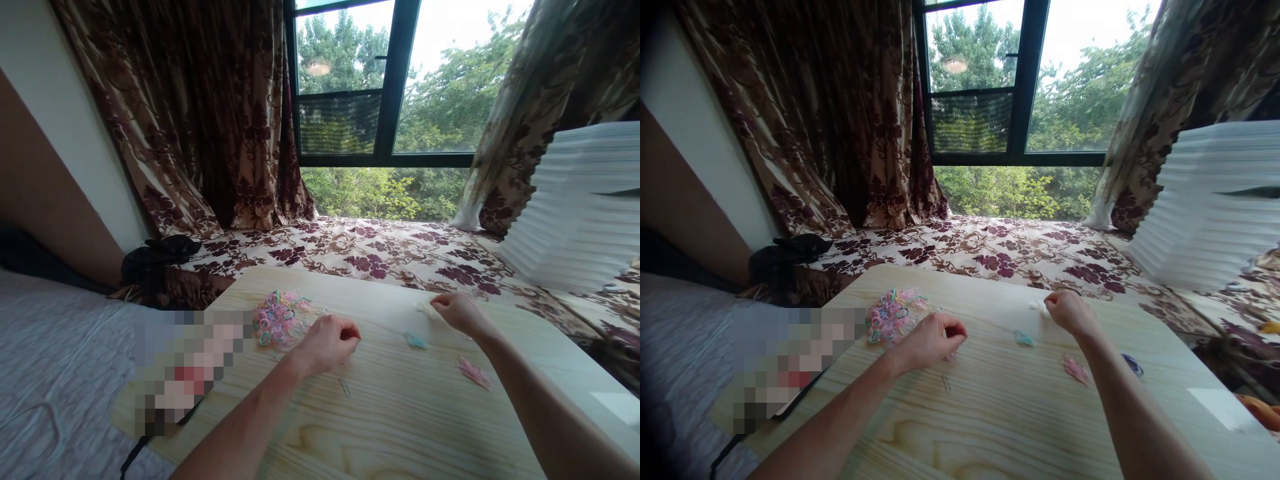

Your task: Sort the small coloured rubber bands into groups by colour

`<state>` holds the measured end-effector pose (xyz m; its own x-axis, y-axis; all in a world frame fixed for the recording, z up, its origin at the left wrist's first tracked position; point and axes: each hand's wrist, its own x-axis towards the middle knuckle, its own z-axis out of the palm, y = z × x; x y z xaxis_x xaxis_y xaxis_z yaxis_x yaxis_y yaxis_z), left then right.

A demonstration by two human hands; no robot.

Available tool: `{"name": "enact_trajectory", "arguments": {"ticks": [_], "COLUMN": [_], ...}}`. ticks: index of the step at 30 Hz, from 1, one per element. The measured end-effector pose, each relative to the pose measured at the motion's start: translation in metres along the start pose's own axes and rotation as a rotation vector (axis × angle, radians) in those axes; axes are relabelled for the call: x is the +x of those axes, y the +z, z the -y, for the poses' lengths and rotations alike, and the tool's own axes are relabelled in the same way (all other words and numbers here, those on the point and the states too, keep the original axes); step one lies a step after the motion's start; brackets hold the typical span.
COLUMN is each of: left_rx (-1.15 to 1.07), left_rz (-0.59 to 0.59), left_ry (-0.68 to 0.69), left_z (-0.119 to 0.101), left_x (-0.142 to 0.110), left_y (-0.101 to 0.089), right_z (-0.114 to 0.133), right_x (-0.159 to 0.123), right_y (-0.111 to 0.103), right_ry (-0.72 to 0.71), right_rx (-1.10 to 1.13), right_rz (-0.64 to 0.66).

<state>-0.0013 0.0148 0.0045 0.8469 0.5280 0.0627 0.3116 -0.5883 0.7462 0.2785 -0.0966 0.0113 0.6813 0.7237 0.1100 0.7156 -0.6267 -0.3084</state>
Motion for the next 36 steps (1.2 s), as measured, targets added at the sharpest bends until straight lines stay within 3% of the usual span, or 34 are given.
{"name": "enact_trajectory", "arguments": {"ticks": [6,9,15,22,30,36], "left_rx": [-0.255,-0.334,-0.437,-0.544,-0.575,-0.589], "left_rz": [0.031,0.055,0.090,0.098,0.128,0.181], "left_ry": [-0.057,-0.114,-0.152,-0.149,-0.144,-0.212], "left_z": [0.003,0.000,-0.002,-0.001,-0.006,-0.004], "left_x": [0.004,0.004,0.003,0.003,0.001,0.002], "left_y": [0.004,0.003,0.005,0.010,0.008,0.008], "right_z": [0.017,0.041,0.086,0.095,0.098,0.095], "right_x": [-0.024,-0.055,-0.106,-0.112,-0.115,-0.113], "right_y": [-0.009,0.000,0.021,0.018,0.024,0.021], "right_ry": [-0.038,-0.143,-0.250,-0.252,-0.252,-0.220], "right_rx": [0.062,0.294,0.650,0.682,0.696,0.666], "right_rz": [-0.051,-0.069,0.139,0.221,0.216,0.279]}}
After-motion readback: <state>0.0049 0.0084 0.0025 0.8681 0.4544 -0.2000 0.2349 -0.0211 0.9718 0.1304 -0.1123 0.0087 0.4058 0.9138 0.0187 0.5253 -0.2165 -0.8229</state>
